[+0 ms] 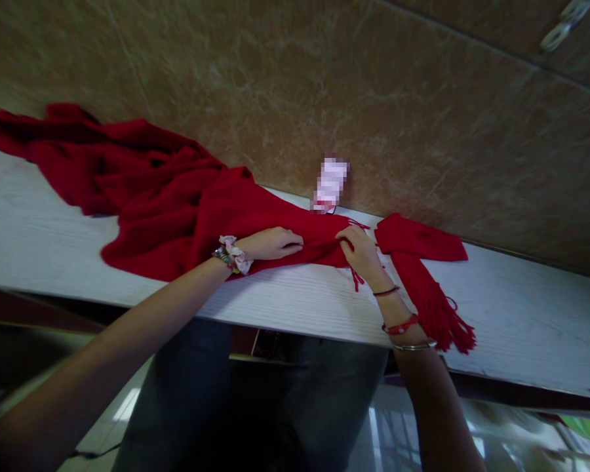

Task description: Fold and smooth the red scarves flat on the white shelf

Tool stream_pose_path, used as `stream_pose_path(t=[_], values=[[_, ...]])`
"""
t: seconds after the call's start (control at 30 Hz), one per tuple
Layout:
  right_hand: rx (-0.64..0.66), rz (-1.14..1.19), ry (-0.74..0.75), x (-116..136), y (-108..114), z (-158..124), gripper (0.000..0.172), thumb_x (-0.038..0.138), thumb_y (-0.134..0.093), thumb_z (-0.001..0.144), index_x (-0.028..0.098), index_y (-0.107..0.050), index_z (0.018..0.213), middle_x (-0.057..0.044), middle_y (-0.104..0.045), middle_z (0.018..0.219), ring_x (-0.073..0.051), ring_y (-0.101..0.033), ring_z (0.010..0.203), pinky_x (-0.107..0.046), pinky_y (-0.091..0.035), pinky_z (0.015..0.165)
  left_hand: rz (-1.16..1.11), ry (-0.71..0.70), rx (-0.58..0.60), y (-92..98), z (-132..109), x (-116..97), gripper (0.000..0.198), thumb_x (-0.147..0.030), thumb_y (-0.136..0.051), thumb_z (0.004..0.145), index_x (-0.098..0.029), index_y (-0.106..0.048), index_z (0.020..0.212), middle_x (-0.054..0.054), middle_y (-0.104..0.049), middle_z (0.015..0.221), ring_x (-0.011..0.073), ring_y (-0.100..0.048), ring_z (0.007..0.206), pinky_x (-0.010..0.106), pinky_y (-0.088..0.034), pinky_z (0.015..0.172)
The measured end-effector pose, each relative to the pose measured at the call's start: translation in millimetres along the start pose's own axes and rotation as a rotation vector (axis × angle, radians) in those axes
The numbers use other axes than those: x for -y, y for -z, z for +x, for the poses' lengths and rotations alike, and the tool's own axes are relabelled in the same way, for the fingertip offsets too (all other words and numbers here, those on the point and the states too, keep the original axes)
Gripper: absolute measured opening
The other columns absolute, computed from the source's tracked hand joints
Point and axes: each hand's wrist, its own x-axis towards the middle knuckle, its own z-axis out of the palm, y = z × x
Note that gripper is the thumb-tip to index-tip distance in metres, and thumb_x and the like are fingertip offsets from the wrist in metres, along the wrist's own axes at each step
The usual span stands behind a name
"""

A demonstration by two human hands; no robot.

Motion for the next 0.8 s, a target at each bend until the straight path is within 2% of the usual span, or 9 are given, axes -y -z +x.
stream_pose_path(t=[0.5, 0.8], values=[[-0.075, 0.038, 0.052, -1.7, 0.7, 0.3, 0.016, 0.011, -0.047, 0.075, 0.022, -0.058, 0.078, -0.005, -0.064, 0.079, -0.021, -0.06, 0.079, -0.039, -0.049, 0.074, 0.011, 0.012, 0.005, 0.4, -0.2, 0.3, 0.021, -0.023, -0.042, 0.092, -0.015, -0.061, 0.093, 0.004, -0.066, 0.087, 0.0126, -0.059, 0.076, 0.021, -0.039, 0.071], [-0.064, 0.036, 0.067, -1.6, 0.4, 0.1, 0.017, 0.009, -0.047, 0.075, 0.022, -0.058, 0.078, -0.005, -0.064, 0.079, -0.021, -0.06, 0.079, -0.038, -0.049, 0.073, 0.009, -0.008, -0.005, -0.2, 0.4, -0.1, 0.02, -0.022, -0.043, 0.092, -0.015, -0.061, 0.09, 0.003, -0.066, 0.083, 0.0124, -0.058, 0.074, 0.021, -0.039, 0.07]])
